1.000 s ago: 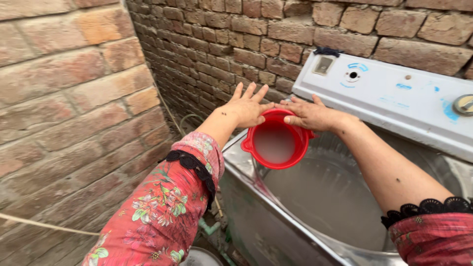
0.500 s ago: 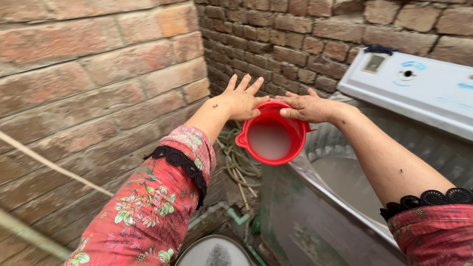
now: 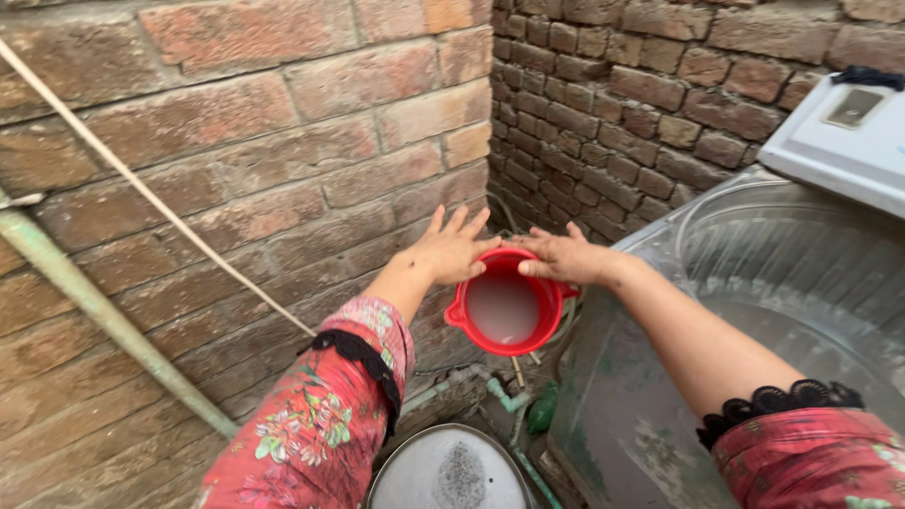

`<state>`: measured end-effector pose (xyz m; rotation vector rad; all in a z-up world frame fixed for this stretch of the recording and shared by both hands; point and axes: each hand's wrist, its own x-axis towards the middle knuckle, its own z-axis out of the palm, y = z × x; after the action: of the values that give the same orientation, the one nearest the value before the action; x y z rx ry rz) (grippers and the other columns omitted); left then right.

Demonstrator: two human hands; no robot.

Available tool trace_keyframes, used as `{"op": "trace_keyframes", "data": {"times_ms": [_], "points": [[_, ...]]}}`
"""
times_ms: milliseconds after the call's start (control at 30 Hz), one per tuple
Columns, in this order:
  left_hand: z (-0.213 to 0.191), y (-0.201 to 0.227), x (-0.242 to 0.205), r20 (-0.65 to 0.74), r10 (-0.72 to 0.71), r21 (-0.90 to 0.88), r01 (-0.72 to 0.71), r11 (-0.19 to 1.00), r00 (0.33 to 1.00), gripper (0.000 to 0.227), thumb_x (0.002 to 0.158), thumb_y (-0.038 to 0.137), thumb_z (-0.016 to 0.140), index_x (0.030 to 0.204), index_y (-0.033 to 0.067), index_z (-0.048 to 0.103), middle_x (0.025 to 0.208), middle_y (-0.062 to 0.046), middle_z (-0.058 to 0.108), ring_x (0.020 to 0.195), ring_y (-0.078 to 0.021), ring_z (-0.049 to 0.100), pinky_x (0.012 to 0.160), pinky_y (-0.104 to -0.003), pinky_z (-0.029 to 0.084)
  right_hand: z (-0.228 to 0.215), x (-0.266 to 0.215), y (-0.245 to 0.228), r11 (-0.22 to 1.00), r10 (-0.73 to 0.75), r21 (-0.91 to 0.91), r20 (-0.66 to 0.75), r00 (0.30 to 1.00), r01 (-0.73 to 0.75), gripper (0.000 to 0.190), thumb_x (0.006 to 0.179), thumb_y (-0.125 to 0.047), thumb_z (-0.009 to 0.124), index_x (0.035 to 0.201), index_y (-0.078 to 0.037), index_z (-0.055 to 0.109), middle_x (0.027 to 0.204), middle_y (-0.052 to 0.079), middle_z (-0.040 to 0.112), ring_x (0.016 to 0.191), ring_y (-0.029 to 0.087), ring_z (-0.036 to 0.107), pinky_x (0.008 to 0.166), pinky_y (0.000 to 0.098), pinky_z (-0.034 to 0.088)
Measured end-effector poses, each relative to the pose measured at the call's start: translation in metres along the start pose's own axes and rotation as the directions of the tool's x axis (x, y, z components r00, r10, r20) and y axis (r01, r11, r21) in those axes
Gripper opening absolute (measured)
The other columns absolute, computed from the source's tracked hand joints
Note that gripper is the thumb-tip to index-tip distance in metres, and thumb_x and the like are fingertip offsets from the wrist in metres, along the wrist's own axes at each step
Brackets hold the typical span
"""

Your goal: The person fills a washing machine with water and detergent using a red mug and then agitates the soapy water by hand.

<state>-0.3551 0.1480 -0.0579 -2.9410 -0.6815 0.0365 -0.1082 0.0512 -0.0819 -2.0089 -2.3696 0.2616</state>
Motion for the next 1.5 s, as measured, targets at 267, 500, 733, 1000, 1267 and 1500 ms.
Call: {"op": "trace_keyframes", "data": {"times_ms": [267, 500, 733, 1000, 1267, 1500], "points": [[0.070, -0.019, -0.048, -0.039, -0.054, -0.060, 0.052, 0.997, 0.998, 0.060, 0.100, 0.038, 0.053, 0.157, 0.0302, 0.036, 0.172, -0.010, 0.006, 0.157, -0.0388, 0.006, 0.124, -0.062, 0.001, 0.067, 0.025, -0.050, 0.999, -0.031, 0.026, -0.015, 0.999, 0.032, 0.074, 0.094, -0.067, 0.040, 0.160, -0.036, 0.028, 0.167, -0.005, 0.031, 0.159, 0.029, 0.012, 0.116, 0.0758, -0.003], [0.118, -0.030, -0.071, -0.117, -0.083, -0.026, 0.081, 0.996, 0.990, 0.061, 0.098, 0.038, 0.057, 0.156, 0.0290, 0.040, 0.171, -0.008, 0.012, 0.156, -0.0377, 0.013, 0.124, -0.061, 0.004, 0.099, 0.035, -0.080, 0.999, -0.038, 0.013, -0.038, 0.999, 0.038, 0.074, 0.094, -0.067, 0.041, 0.160, -0.035, 0.029, 0.168, -0.002, 0.030, 0.159, 0.030, 0.008, 0.117, 0.0750, -0.003], [0.142, -0.033, -0.082, -0.115, -0.104, -0.023, 0.102, 0.995, 0.988, 0.061, 0.096, 0.038, 0.059, 0.154, 0.0279, 0.042, 0.170, -0.008, 0.014, 0.154, -0.0373, 0.016, 0.123, -0.062, 0.006, 0.125, 0.047, -0.087, 0.998, -0.065, -0.009, -0.046, 0.997, 0.065, 0.074, 0.094, -0.066, 0.043, 0.160, -0.033, 0.030, 0.167, -0.002, 0.032, 0.159, 0.029, 0.010, 0.117, 0.0752, -0.001], [0.151, -0.033, -0.090, -0.187, -0.094, 0.003, 0.096, 0.995, 0.978, 0.061, 0.095, 0.037, 0.061, 0.153, 0.0238, 0.045, 0.168, -0.008, 0.019, 0.153, -0.0363, 0.022, 0.122, -0.062, 0.010, 0.143, 0.055, -0.084, 0.989, -0.110, -0.116, -0.133, 0.985, 0.095, 0.071, 0.096, -0.062, 0.045, 0.160, -0.033, 0.031, 0.165, -0.001, 0.035, 0.156, 0.032, 0.015, 0.117, 0.0739, -0.001], [0.153, -0.034, -0.090, -0.194, -0.099, -0.006, 0.100, 0.995, 0.976, 0.061, 0.095, 0.037, 0.061, 0.152, 0.0239, 0.045, 0.168, -0.006, 0.020, 0.152, -0.0346, 0.022, 0.123, -0.061, 0.009, 0.145, 0.056, -0.086, 0.984, -0.128, -0.144, -0.168, 0.977, 0.104, 0.071, 0.096, -0.063, 0.043, 0.159, -0.033, 0.031, 0.162, 0.000, 0.038, 0.155, 0.033, 0.017, 0.116, 0.0744, -0.002], [0.153, -0.033, -0.093, -0.218, -0.095, 0.007, 0.099, 0.995, 0.971, 0.062, 0.094, 0.036, 0.062, 0.152, 0.0227, 0.046, 0.168, -0.007, 0.021, 0.152, -0.0347, 0.022, 0.122, -0.061, 0.010, 0.143, 0.055, -0.088, 0.977, -0.142, -0.183, -0.184, 0.973, 0.108, 0.071, 0.096, -0.062, 0.045, 0.159, -0.032, 0.033, 0.162, -0.001, 0.040, 0.155, 0.032, 0.020, 0.117, 0.0749, 0.001]]}}
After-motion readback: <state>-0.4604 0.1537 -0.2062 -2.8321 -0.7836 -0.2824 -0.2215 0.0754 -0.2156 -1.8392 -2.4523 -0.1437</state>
